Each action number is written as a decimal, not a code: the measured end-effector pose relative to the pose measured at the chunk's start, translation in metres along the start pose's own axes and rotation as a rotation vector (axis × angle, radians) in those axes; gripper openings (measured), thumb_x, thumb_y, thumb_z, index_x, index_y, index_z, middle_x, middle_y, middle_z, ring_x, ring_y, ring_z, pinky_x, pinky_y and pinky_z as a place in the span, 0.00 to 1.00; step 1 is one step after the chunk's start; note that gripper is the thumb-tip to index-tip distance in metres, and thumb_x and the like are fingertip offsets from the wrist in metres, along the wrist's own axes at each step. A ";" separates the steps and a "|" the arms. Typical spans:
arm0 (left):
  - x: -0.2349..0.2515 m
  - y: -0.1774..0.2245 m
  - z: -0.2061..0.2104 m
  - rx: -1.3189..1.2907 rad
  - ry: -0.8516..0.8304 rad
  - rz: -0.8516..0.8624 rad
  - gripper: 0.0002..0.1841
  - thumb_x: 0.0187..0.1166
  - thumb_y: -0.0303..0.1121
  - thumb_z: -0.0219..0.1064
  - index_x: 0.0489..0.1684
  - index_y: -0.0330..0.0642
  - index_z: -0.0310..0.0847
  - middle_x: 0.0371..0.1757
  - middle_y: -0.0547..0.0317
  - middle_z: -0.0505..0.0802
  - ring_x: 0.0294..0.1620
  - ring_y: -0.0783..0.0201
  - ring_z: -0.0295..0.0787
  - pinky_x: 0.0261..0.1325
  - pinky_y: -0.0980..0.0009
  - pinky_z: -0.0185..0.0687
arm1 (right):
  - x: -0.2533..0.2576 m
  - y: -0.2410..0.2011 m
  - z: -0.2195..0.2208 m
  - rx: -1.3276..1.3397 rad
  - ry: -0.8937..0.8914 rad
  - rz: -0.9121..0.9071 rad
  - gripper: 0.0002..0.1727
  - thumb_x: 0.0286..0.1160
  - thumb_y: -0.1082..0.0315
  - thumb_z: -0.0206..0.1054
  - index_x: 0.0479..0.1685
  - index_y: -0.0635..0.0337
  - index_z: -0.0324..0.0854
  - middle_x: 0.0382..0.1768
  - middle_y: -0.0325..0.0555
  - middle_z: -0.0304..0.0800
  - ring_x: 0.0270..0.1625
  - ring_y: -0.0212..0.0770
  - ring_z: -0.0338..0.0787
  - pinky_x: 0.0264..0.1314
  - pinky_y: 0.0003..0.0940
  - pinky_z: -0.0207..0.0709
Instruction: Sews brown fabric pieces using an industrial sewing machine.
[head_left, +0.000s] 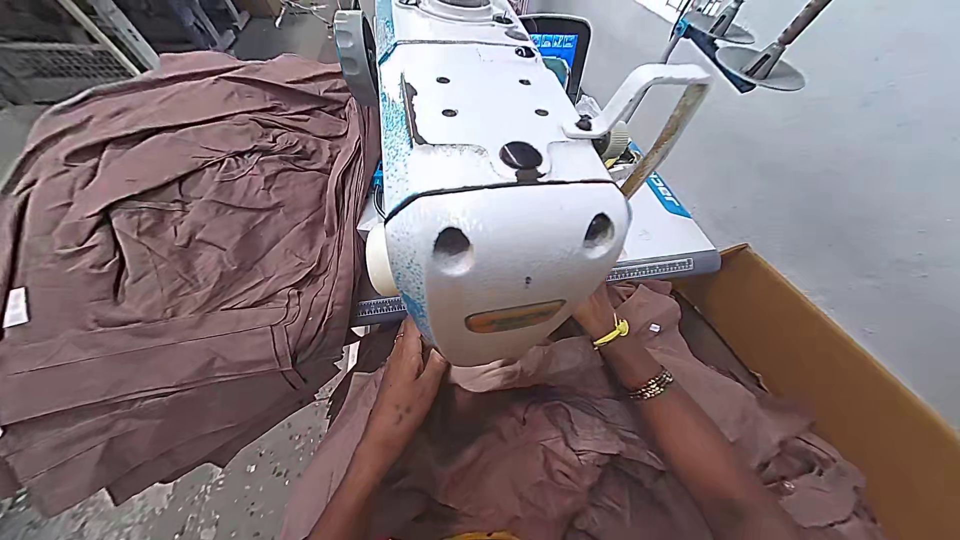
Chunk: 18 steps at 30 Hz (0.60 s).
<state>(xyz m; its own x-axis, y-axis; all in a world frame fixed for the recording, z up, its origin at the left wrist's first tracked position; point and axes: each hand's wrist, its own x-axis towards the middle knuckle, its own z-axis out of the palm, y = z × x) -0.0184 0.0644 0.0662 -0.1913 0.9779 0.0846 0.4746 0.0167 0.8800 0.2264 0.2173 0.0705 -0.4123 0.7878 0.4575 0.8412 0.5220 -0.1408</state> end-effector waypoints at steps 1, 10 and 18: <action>0.000 -0.002 0.003 -0.027 0.016 0.006 0.31 0.80 0.42 0.58 0.78 0.28 0.67 0.59 0.48 0.87 0.62 0.65 0.84 0.69 0.67 0.77 | -0.002 0.000 -0.002 0.020 0.030 0.002 0.10 0.79 0.68 0.67 0.43 0.68 0.89 0.48 0.66 0.89 0.53 0.68 0.89 0.49 0.61 0.81; 0.002 0.002 0.010 -0.181 0.114 -0.010 0.23 0.76 0.35 0.64 0.65 0.29 0.71 0.41 0.64 0.85 0.41 0.83 0.82 0.49 0.83 0.79 | -0.029 -0.005 -0.031 0.406 0.165 0.182 0.12 0.76 0.65 0.70 0.42 0.67 0.89 0.33 0.51 0.93 0.35 0.36 0.91 0.44 0.31 0.83; -0.028 0.017 -0.009 0.114 -0.004 0.336 0.21 0.84 0.43 0.62 0.18 0.42 0.80 0.13 0.64 0.77 0.15 0.75 0.72 0.19 0.77 0.67 | -0.039 -0.068 -0.048 0.287 0.317 -0.346 0.12 0.78 0.62 0.67 0.30 0.60 0.86 0.29 0.50 0.91 0.36 0.44 0.92 0.40 0.37 0.85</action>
<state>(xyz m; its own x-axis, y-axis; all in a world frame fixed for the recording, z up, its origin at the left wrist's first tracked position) -0.0131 0.0354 0.0829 -0.0046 0.9336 0.3582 0.6035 -0.2830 0.7454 0.2020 0.1356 0.1044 -0.4849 0.4403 0.7557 0.5275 0.8364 -0.1488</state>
